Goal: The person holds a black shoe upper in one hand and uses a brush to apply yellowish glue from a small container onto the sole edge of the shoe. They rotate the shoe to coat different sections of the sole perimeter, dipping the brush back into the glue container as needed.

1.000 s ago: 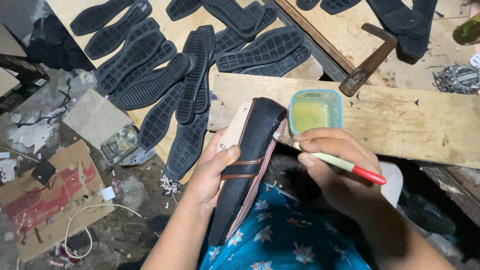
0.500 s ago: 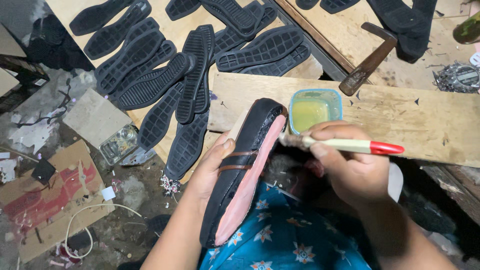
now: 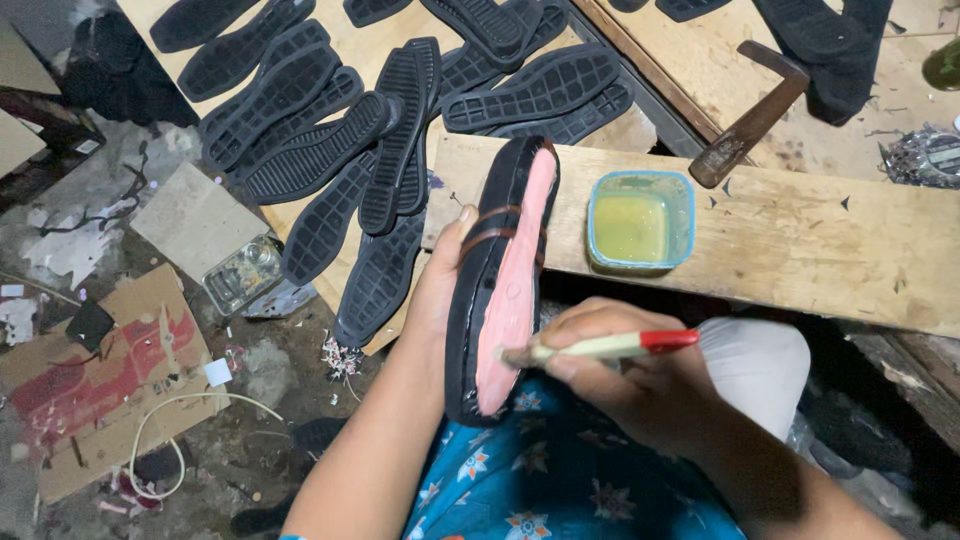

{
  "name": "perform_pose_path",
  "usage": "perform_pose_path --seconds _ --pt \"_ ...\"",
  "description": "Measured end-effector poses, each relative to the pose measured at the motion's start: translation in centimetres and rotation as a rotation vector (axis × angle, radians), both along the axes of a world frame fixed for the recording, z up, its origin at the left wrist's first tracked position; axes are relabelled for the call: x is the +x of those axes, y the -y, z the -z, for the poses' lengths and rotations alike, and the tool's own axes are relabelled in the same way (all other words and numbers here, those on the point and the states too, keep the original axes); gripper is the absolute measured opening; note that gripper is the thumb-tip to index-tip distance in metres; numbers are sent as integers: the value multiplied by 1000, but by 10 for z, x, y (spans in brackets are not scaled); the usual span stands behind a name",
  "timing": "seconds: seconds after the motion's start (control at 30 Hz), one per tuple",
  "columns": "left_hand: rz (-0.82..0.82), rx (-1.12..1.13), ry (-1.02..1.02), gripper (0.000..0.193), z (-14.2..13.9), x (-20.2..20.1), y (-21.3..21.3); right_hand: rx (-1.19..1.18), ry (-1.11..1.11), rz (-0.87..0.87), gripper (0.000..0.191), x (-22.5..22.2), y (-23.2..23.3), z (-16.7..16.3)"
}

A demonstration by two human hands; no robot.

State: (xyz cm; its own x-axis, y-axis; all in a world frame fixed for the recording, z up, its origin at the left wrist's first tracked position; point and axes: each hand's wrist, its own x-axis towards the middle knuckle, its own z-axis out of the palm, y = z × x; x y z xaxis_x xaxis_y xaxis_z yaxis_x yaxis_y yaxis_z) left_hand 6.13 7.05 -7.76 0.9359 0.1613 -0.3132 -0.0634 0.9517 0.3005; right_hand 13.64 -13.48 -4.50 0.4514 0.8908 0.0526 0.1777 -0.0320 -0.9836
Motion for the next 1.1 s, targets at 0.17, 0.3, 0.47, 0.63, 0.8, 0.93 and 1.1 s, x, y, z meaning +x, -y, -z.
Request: perform_pose_path --seconds 0.17,0.3,0.47,0.63,0.8,0.93,1.1 --pt "-154 -118 -12 42 2 19 -1 226 489 113 20 2 -2 -8" --pt "-165 -5 126 41 3 21 -5 98 730 -121 23 -12 -3 -8" --pt "-139 1 119 43 -32 20 10 142 -81 111 25 -15 3 -4" --pt "-110 -201 -252 51 -99 11 37 260 1 276 17 28 -13 5" --pt "-74 -57 -265 46 -120 2 36 470 426 497 15 45 -2 -7" --pt "-23 305 -337 44 -91 -14 28 521 -141 650 21 63 23 -12" --pt "-39 352 -163 43 -37 -44 14 -68 -68 656 29 116 52 28"
